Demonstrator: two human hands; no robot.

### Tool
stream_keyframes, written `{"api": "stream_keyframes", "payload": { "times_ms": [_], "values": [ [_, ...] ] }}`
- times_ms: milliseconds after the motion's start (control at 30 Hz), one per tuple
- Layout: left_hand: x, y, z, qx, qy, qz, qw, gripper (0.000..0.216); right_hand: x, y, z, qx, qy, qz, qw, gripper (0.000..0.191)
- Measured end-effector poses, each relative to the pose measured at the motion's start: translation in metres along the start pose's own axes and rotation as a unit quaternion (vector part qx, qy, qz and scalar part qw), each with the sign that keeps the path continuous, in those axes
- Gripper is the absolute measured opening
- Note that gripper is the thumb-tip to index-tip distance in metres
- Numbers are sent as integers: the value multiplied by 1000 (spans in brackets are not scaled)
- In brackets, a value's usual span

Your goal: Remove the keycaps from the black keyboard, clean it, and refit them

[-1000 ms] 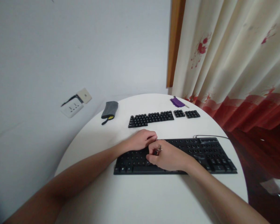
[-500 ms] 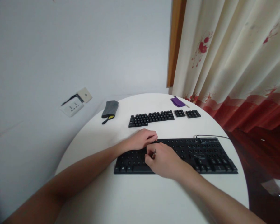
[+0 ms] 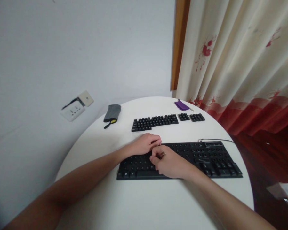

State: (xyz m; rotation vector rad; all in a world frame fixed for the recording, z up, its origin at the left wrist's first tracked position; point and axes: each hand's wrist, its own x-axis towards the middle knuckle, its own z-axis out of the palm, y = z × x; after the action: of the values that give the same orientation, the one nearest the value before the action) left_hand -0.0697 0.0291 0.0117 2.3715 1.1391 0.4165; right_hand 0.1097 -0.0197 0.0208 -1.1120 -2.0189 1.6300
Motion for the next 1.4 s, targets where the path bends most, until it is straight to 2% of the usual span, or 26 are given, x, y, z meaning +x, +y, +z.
{"api": "stream_keyframes", "payload": {
  "times_ms": [267,400,567,700,833,933,1133,1400],
  "values": [
    [1,-3,4,-1,9,-1,1000,20,12,4,-12,82,-19,26,996,24],
    [1,-3,2,-19,-3,-12,1000,16,16,1,-21,109,-5,-20,994,28],
    [4,-5,-1,-106,0,-20,994,19,19,-6,-32,130,113,-122,977,37],
    [5,-5,1,-121,47,-23,991,20,24,-2,-42,155,242,-124,950,35],
    [4,-4,4,-108,45,-13,993,43,32,8,-45,133,321,-119,930,35],
    [3,-5,6,-138,58,-4,989,53,36,12,-43,122,322,-115,932,35],
    [5,-6,4,-146,64,34,987,18,36,11,-39,95,307,-112,940,34],
    [6,-6,5,-123,46,26,991,8,35,9,-34,90,307,-115,940,33]
  ]
}}
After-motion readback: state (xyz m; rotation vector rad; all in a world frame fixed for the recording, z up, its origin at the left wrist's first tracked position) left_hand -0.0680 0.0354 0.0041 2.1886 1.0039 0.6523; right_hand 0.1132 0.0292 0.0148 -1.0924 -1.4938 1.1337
